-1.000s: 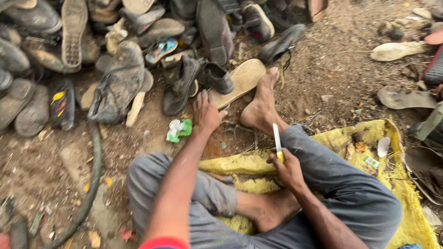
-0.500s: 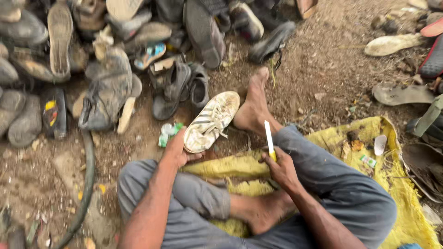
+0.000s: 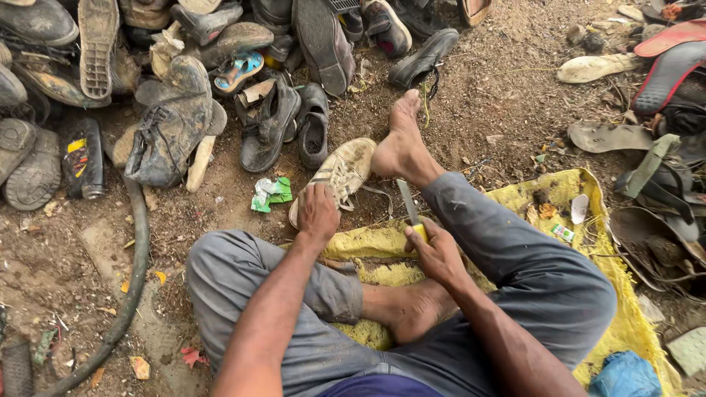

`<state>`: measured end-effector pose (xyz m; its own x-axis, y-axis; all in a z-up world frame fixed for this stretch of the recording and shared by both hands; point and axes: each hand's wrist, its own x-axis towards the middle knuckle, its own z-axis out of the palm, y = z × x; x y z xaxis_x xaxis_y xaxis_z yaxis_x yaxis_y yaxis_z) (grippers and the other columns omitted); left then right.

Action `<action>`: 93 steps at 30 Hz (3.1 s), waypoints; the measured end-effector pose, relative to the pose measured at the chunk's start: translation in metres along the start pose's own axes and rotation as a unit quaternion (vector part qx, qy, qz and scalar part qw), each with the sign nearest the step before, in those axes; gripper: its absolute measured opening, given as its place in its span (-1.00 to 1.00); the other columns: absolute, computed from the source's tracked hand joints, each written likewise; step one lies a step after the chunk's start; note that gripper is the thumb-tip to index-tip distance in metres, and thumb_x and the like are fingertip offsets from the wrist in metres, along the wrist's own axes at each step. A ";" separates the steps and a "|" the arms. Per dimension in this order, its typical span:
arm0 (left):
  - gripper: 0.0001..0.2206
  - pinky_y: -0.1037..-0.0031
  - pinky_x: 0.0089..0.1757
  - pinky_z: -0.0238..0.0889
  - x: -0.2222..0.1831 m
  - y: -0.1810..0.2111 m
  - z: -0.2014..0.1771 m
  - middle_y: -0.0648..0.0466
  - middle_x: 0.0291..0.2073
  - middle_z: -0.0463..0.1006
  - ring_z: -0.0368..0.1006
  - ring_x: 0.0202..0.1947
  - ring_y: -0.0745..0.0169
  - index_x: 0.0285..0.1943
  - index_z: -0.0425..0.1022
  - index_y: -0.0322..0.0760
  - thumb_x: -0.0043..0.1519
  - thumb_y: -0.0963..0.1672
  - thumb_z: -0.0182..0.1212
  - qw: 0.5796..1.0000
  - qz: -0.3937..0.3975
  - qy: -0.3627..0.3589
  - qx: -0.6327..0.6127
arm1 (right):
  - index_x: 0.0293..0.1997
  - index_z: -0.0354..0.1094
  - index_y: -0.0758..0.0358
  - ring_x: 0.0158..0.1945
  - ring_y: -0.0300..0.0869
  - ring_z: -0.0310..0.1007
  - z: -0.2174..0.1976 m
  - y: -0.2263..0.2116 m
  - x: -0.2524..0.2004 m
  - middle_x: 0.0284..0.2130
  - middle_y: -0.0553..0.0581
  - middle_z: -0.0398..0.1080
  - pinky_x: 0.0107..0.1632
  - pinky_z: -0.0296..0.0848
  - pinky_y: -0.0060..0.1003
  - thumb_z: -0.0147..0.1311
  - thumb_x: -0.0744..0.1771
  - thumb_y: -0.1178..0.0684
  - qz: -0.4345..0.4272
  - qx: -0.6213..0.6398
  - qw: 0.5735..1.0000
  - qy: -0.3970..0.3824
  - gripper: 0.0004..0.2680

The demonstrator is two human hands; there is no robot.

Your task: The person repairs various shoes by hand, using a knife to trim materials, inserting new soles, and cleaning the interiors.

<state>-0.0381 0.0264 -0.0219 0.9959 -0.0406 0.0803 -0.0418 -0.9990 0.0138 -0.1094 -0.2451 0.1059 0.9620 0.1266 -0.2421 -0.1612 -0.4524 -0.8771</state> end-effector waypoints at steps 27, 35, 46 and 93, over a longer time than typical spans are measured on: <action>-0.42 -0.19 0.15 0.05 0.001 0.007 -0.046 -0.29 0.14 0.40 0.26 0.12 -0.21 0.13 0.53 -0.20 -0.01 0.11 0.12 0.937 0.215 0.273 -0.039 | 0.04 0.36 0.28 -0.18 0.32 0.49 0.083 0.068 0.085 -0.28 0.47 0.49 -0.08 0.42 0.17 -0.02 0.36 -0.02 -0.097 -0.276 0.955 0.056 -0.77; -0.89 0.04 0.28 0.02 0.024 0.001 -0.010 -0.07 -0.04 0.39 0.29 0.06 0.05 -0.17 0.46 -0.25 0.26 -0.12 0.16 0.984 0.167 0.026 -0.052 | 0.00 0.28 0.28 -0.36 0.33 0.44 0.093 0.078 0.089 -0.33 0.43 0.45 -0.28 0.40 0.19 -0.12 0.41 -0.02 -0.180 -0.269 0.939 0.117 -0.81; -0.61 0.05 0.25 -0.06 0.038 -0.007 -0.013 -0.01 -0.02 0.38 0.23 0.13 0.02 -0.22 0.51 -0.30 -0.13 -0.08 0.58 0.959 0.057 -0.017 -0.278 | -0.07 0.22 0.29 -0.43 0.32 0.48 0.113 0.054 0.132 -0.31 0.46 0.47 -0.34 0.41 0.22 -0.20 0.41 0.03 -0.141 -0.353 0.923 0.060 -0.84; -0.65 0.05 0.16 0.02 0.058 -0.026 0.044 0.05 0.00 0.42 0.27 0.11 0.03 -0.29 0.61 -0.15 -0.11 0.03 0.59 0.919 0.042 -0.010 -0.391 | -0.07 0.40 0.38 -0.20 0.23 0.49 0.096 0.057 0.096 -0.26 0.45 0.47 -0.12 0.42 0.08 -0.02 0.39 -0.10 -0.034 -0.179 0.982 -0.044 -0.73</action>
<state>0.0247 0.0489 -0.0614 0.9876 -0.1248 0.0954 -0.1549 -0.6747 0.7216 -0.0470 -0.1740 -0.0070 0.9425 0.2358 -0.2367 0.0059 -0.7201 -0.6938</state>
